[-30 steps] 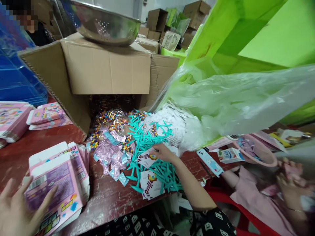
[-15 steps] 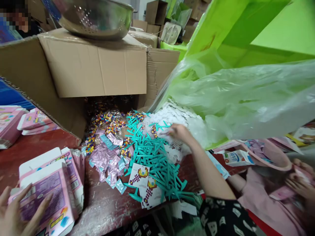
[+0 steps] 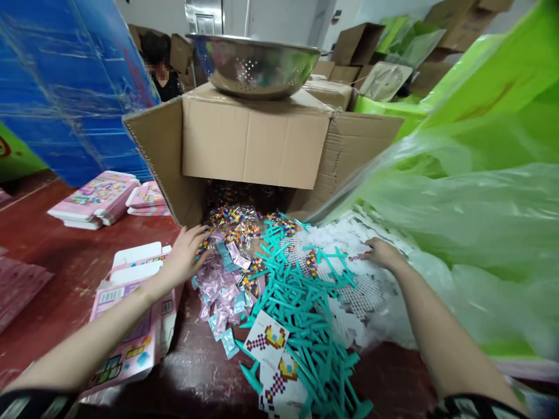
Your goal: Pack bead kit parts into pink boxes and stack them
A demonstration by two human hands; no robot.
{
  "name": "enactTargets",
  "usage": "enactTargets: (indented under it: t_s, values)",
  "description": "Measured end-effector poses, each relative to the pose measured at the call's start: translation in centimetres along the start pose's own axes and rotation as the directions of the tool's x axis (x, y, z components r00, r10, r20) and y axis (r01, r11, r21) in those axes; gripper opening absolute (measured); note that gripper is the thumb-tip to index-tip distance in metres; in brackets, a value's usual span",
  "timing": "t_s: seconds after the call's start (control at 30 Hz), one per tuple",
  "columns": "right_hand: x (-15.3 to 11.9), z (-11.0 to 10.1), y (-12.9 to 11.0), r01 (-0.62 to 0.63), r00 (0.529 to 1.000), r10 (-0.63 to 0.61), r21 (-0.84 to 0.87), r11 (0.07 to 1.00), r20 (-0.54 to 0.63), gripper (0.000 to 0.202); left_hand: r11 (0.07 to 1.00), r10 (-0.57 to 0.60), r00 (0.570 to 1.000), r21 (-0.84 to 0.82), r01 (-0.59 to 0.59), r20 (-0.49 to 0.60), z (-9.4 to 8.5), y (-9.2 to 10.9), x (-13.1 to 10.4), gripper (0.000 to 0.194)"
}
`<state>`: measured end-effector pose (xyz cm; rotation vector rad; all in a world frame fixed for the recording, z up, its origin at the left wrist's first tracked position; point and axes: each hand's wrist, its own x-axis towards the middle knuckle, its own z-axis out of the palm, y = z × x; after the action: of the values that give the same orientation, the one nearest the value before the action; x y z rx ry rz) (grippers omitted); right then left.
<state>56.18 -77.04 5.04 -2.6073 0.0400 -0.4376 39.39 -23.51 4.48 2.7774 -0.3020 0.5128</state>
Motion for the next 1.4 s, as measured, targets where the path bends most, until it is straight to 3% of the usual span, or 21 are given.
enactTargets:
  t_s: [0.03, 0.17, 0.23, 0.3, 0.37, 0.43, 0.53, 0.6, 0.67, 0.73, 0.77, 0.83, 0.9, 0.93, 1.03, 1.1, 1.27, 1.4]
  values:
    - [-0.4, -0.5, -0.5, 0.017, 1.0, -0.017, -0.004, 1.0, -0.015, 0.03, 1.0, -0.007, 0.995, -0.023, 0.009, 0.096, 1.2, 0.2, 3.1, 0.039]
    - [-6.1, -2.1, -3.8, 0.077, 0.975, -0.054, 0.098, 0.992, -0.215, 0.018, 0.996, -0.082, 0.981, -0.029, 0.089, 0.178, 5.3, 0.5, 13.6, 0.043]
    - [-10.8, -2.1, -5.4, 0.047, 0.965, 0.028, 0.278, 0.959, -0.262, 0.036, 0.992, -0.116, 0.972, -0.034, 0.125, 0.206, 6.1, 0.5, 16.4, 0.037]
    - [-15.8, -1.4, -6.8, -0.066, 0.967, 0.175, 0.476, 0.877, -0.187, 0.048, 0.991, -0.106, 0.972, -0.056, 0.12, 0.21, 5.9, 1.0, 17.3, 0.023]
    - [-20.3, -0.1, -8.5, -0.217, 0.939, 0.341, 0.68, 0.7, -0.051, 0.051, 0.993, -0.043, 0.981, -0.1, 0.063, 0.19, 4.9, 2.0, 16.0, 0.014]
    - [-23.7, 1.5, -11.2, -0.346, 0.888, 0.433, 0.842, 0.414, 0.152, 0.051, 0.987, 0.049, 0.982, -0.157, -0.02, 0.182, 3.7, 3.7, 12.8, 0.013]
    - [-26.8, 4.2, -17.2, -0.438, 0.857, 0.309, 0.899, 0.012, 0.413, 0.051, 0.946, 0.18, 0.946, -0.313, -0.091, 0.271, 2.1, 7.0, 4.7, 0.019]
    - [-28.0, 6.2, -21.5, -0.451, 0.859, 0.205, 0.883, -0.132, 0.469, 0.056, 0.762, 0.173, 0.915, -0.639, 0.11, 0.364, 1.4, 9.0, -1.2, 0.028]
    - [-29.2, 8.2, -24.9, -0.468, 0.849, 0.175, 0.864, -0.185, 0.498, 0.058, 0.499, -0.001, 0.909, -0.788, 0.361, 0.417, 1.0, 10.3, -6.2, 0.039]
    - [-30.3, 10.2, -26.8, -0.49, 0.845, 0.174, 0.863, -0.124, 0.505, 0.055, 0.299, -0.188, 0.872, -0.819, 0.489, 0.452, 0.8, 11.0, -9.6, 0.045]
    - [-30.6, 11.1, -27.2, -0.483, 0.861, 0.167, 0.875, -0.03, 0.481, 0.054, 0.233, -0.261, 0.847, -0.821, 0.521, 0.464, 0.7, 11.2, -10.8, 0.049]
    - [-30.0, 12.5, -27.1, -0.4, 0.916, 0.123, 0.85, 0.342, 0.381, 0.045, 0.093, -0.348, 0.781, -0.81, 0.579, 0.518, 0.4, 11.4, -12.3, 0.066]
    - [-27.2, 13.2, -25.9, -0.26, 0.95, 0.067, 0.655, 0.709, 0.304, 0.038, -0.078, -0.405, 0.686, -0.771, 0.632, 0.604, 0.1, 11.3, -13.4, 0.078]
    - [-25.2, 13.3, -25.1, -0.208, 0.955, 0.056, 0.52, 0.828, 0.293, 0.037, -0.161, -0.428, 0.637, -0.747, 0.645, 0.641, 0.0, 11.1, -13.8, 0.079]
    - [-18.5, 13.7, -22.5, -0.178, 0.945, 0.084, 0.282, 0.943, 0.315, 0.03, -0.325, -0.501, 0.513, -0.701, 0.635, 0.697, -0.1, 10.6, -15.1, 0.076]
    - [-15.2, 14.4, -21.4, -0.149, 0.924, 0.098, 0.113, 0.982, 0.371, 0.034, -0.375, -0.513, 0.477, -0.687, 0.623, 0.713, -0.1, 10.3, -15.9, 0.071]
    - [-13.3, 16.5, -20.9, -0.021, 0.865, 0.109, -0.181, 0.983, 0.49, 0.037, -0.391, -0.522, 0.515, -0.727, 0.564, 0.68, -0.1, 10.0, -16.7, 0.07]
    - [-13.3, 15.7, -20.3, 0.106, 0.839, 0.044, -0.244, 0.964, 0.543, 0.045, -0.407, -0.527, 0.532, -0.747, 0.526, 0.663, -0.3, 9.4, -16.8, 0.074]
